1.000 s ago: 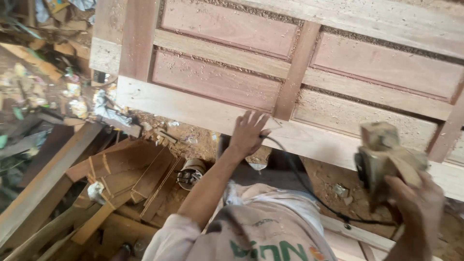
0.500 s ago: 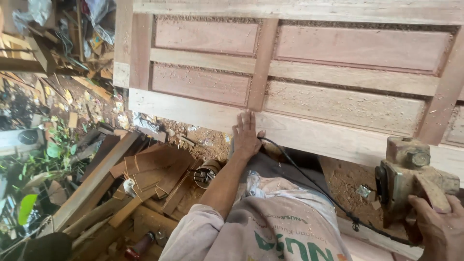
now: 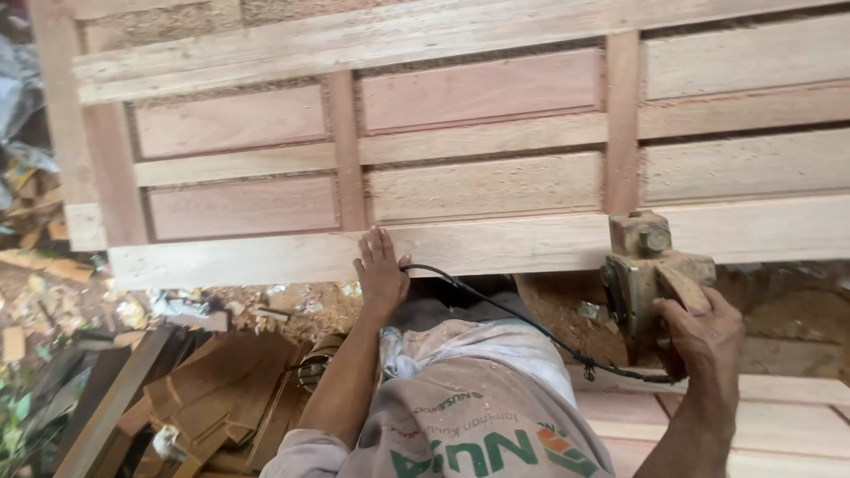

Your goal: Planing the surface of a wooden door using an electric hand planer in a workshop environment.

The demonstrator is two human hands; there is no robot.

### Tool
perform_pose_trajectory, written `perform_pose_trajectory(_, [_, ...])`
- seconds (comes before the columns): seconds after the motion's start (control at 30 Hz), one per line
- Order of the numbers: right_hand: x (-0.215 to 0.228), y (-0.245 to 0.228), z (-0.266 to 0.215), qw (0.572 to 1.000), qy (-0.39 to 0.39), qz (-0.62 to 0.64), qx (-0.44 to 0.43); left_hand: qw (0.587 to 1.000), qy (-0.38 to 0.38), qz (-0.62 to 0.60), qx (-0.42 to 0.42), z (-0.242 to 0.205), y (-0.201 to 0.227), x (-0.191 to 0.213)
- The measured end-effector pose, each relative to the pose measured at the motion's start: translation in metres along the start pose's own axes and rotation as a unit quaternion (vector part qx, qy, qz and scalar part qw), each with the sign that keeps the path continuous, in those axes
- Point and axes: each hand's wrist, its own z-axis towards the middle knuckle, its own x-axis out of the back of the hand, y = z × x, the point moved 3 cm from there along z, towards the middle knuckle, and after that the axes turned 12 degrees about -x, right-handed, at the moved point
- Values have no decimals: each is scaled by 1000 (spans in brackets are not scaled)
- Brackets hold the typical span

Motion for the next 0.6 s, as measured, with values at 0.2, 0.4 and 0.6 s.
perform_pose_trajectory(0.2, [42,6,12,995,60,-76,-34,982,-64,-18,-177,15,95,39])
perform_pose_trajectory(0.4, [90,49,34,996,89,-7,-11,945,-27,68,-319,51,164,6])
perform_pose_trajectory(0.6, [149,133,73,992,125,9,-17,927,-10,66,-369,76,260,6])
